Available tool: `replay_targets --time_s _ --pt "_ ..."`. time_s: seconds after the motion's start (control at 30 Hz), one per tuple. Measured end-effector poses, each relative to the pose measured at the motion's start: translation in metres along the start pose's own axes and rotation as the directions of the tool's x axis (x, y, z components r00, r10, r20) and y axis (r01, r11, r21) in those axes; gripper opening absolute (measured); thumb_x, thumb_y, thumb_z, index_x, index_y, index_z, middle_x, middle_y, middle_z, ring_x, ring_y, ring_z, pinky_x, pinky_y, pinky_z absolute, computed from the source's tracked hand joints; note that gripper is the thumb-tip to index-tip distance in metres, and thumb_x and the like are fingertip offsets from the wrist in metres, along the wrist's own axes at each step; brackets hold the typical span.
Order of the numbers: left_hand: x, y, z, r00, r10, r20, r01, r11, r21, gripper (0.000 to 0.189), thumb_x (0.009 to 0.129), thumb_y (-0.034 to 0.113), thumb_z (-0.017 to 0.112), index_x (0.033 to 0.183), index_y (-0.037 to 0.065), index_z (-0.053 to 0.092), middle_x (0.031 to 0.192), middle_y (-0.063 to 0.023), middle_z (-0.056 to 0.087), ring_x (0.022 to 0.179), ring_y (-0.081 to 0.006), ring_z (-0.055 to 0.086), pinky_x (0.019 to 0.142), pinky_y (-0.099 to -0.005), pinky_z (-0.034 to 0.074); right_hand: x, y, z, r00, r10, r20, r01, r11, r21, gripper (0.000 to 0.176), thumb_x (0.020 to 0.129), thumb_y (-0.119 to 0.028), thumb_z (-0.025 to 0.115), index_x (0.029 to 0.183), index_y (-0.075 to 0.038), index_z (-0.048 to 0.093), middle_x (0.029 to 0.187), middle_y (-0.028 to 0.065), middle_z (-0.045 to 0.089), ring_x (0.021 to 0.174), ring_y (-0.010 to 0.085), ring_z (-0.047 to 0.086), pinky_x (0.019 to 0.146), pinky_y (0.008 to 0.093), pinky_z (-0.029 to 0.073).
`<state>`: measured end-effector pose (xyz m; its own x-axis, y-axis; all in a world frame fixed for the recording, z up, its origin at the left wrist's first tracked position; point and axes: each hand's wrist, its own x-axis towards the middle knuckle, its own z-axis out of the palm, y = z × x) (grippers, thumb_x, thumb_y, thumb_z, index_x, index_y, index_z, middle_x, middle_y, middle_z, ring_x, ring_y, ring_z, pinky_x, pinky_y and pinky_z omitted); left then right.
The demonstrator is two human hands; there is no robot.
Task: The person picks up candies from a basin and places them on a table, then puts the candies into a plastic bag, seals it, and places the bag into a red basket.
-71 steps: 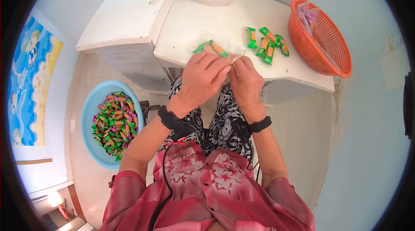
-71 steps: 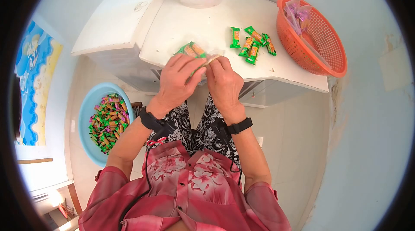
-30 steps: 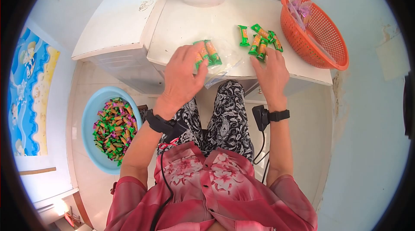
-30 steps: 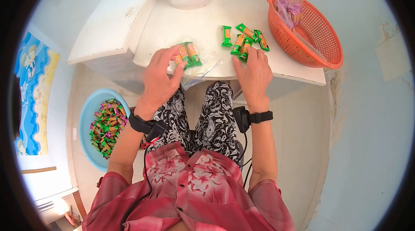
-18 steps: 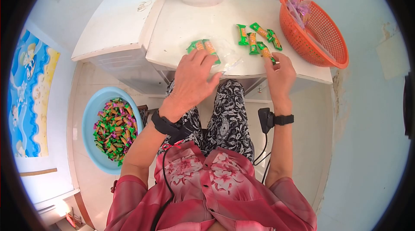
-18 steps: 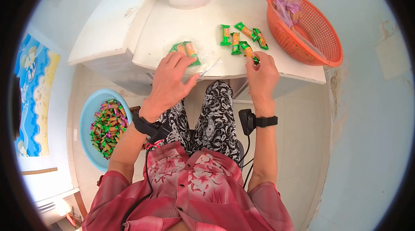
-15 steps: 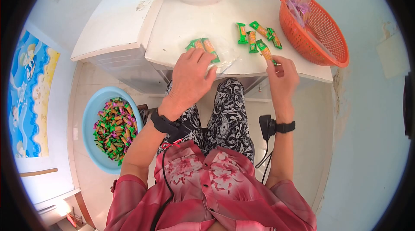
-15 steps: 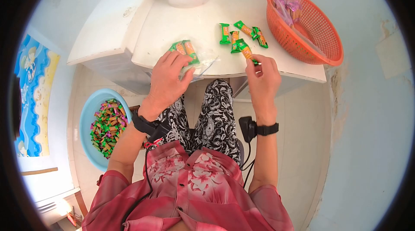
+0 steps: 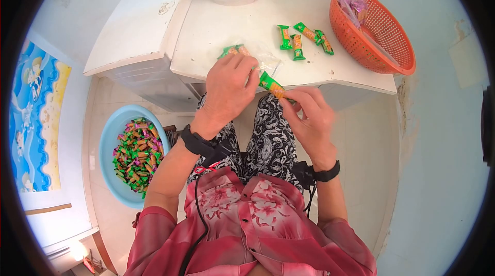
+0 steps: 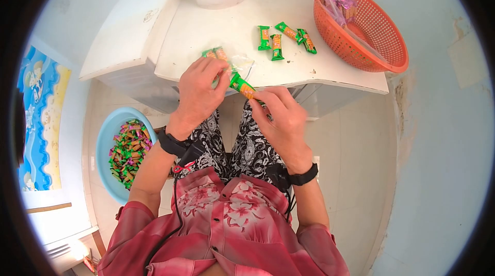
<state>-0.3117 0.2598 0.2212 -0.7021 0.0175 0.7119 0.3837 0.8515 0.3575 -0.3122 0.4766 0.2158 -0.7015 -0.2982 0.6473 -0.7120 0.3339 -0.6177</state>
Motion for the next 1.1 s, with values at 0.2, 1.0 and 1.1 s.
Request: replay_targets --time_s 0.2,1.0,1.1 --pt "-0.001 -0.001 -0.001 0.996 0.085 -0.026 -0.083 0.996 0.043 0.013 0.090 0.005 0.075 0.103 0.006 0.071 0.090 -0.0101 0.067 0.086 -0.0336 0.067 0.076 -0.0444 0.055 0.017 0.013 0.029 0.997 -0.048 -0.060 0.042 0.993 -0.109 0.019 0.088 -0.004 0.085 0.102 -0.006 0.072 0.095 0.0065 0.070 0.062 0.0194 0.066 0.055 0.0342 0.052" --pt "-0.006 -0.078 -0.006 0.908 -0.413 0.066 0.387 0.771 -0.505 0.053 0.114 0.027 0.058 0.159 0.000 0.050 0.153 -0.0218 0.061 0.139 -0.0281 0.061 0.118 -0.0397 0.046 0.009 0.035 0.047 0.995 -0.087 -0.040 0.061 0.897 -0.438 0.028 0.098 -0.012 0.074 0.126 -0.008 0.078 0.156 0.0192 0.056 0.140 0.0405 0.054 0.111 0.0534 0.046" --pt "0.002 -0.092 0.000 0.880 -0.424 0.214 0.459 0.642 -0.614 0.066 0.117 0.040 0.048 0.167 -0.001 0.037 0.163 -0.0234 0.051 0.153 -0.0295 0.048 0.126 -0.0399 0.037 0.003 0.031 0.050 1.000 -0.024 -0.008 0.017 0.890 -0.456 0.031 0.103 -0.015 0.069 0.131 -0.004 0.075 0.162 0.0230 0.050 0.154 0.0454 0.040 0.120 0.0572 0.037"
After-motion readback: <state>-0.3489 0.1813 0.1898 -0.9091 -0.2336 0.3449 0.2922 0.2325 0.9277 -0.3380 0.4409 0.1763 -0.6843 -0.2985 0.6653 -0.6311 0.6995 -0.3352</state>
